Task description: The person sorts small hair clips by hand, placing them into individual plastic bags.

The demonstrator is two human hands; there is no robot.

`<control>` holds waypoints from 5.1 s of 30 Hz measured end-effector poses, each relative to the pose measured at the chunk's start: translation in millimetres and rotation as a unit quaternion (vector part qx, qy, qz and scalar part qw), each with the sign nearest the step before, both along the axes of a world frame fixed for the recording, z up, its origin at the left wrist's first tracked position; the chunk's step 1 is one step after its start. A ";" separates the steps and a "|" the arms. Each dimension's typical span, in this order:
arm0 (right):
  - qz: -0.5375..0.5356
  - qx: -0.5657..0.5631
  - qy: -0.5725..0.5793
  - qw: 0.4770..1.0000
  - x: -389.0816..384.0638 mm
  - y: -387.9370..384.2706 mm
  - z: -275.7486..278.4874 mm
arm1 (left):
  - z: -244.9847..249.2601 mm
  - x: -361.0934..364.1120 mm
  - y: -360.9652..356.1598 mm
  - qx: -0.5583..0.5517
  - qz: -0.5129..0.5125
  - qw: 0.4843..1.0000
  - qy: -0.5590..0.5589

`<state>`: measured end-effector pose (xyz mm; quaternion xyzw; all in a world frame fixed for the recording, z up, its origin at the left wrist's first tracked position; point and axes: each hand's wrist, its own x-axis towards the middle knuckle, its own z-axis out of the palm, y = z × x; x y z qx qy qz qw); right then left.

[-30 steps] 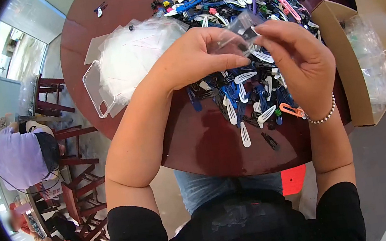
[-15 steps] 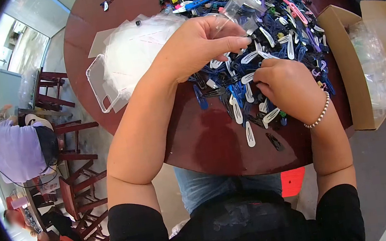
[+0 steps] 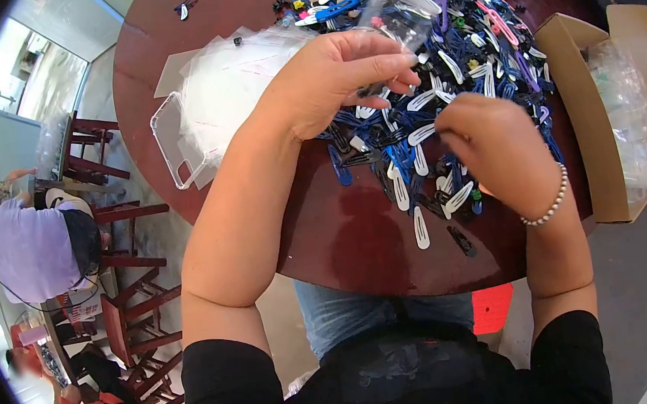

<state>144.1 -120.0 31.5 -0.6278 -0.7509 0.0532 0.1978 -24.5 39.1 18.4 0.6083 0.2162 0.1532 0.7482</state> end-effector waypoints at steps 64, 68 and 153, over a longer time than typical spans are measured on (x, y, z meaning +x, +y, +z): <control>0.116 -0.089 0.057 0.988 2.9 12.3 -16.6 | -2.9 2.3 -2.7 0.063 -0.016 0.998 0.021; 0.129 -0.041 0.140 0.981 8.3 12.6 8.5 | -3.2 2.0 -3.0 0.060 -0.019 0.998 0.016; 0.069 0.088 -0.017 0.994 -21.1 -1.5 7.3 | -4.4 -2.8 22.2 0.042 0.264 0.953 -0.144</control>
